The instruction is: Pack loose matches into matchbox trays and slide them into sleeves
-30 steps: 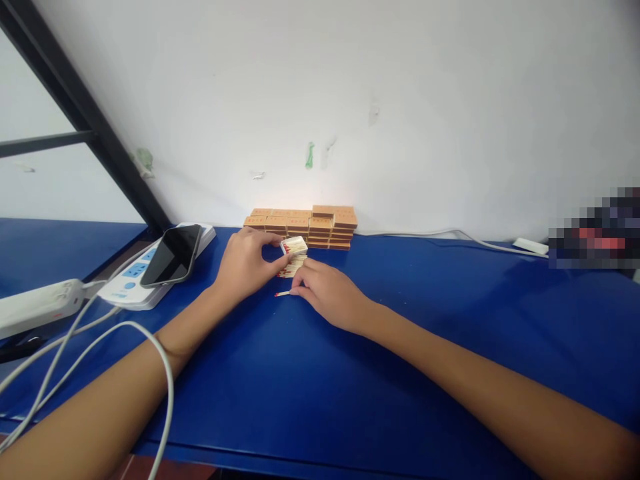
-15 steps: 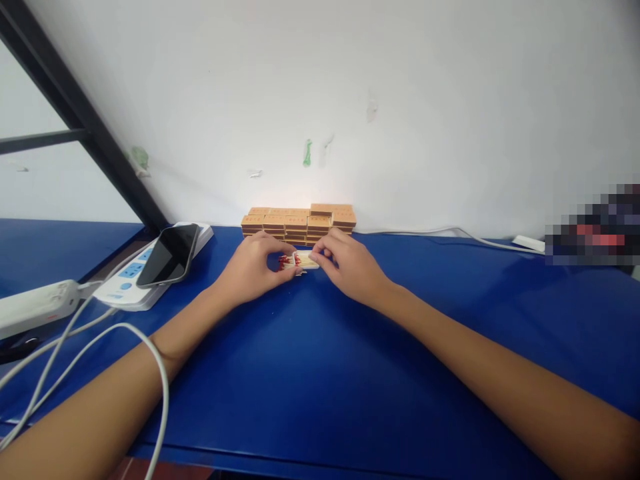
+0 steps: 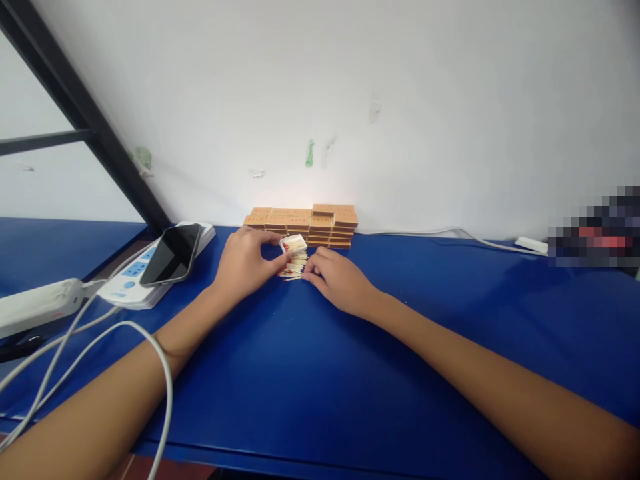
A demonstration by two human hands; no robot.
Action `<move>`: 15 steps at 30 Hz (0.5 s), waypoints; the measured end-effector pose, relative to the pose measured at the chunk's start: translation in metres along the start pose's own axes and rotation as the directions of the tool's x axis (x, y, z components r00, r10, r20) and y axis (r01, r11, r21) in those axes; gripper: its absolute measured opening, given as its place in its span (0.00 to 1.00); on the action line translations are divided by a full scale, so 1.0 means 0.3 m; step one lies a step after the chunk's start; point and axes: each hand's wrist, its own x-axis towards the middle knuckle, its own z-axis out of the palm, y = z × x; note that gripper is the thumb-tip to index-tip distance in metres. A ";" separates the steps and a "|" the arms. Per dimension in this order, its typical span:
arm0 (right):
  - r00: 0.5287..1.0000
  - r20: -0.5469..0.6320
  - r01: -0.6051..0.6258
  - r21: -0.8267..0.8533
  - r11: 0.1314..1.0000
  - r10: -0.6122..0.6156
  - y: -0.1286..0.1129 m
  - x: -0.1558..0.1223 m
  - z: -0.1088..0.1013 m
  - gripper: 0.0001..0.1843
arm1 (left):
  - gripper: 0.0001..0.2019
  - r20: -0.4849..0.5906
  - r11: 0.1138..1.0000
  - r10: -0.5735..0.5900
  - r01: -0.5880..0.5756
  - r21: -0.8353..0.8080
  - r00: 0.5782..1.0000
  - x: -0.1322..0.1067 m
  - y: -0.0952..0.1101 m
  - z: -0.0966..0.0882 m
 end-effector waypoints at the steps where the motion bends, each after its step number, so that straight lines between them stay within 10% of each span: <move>1: 1.000 0.013 0.003 -0.009 1.000 -0.003 0.003 0.000 -0.004 0.06 | 0.11 0.002 1.000 0.000 0.000 0.002 1.000 0.000 -0.001 0.002; 15: 0.998 0.057 0.014 -0.046 0.999 -0.011 0.092 0.001 -0.095 0.07 | 0.09 0.104 0.998 0.045 -0.048 0.031 0.994 0.002 -0.007 0.004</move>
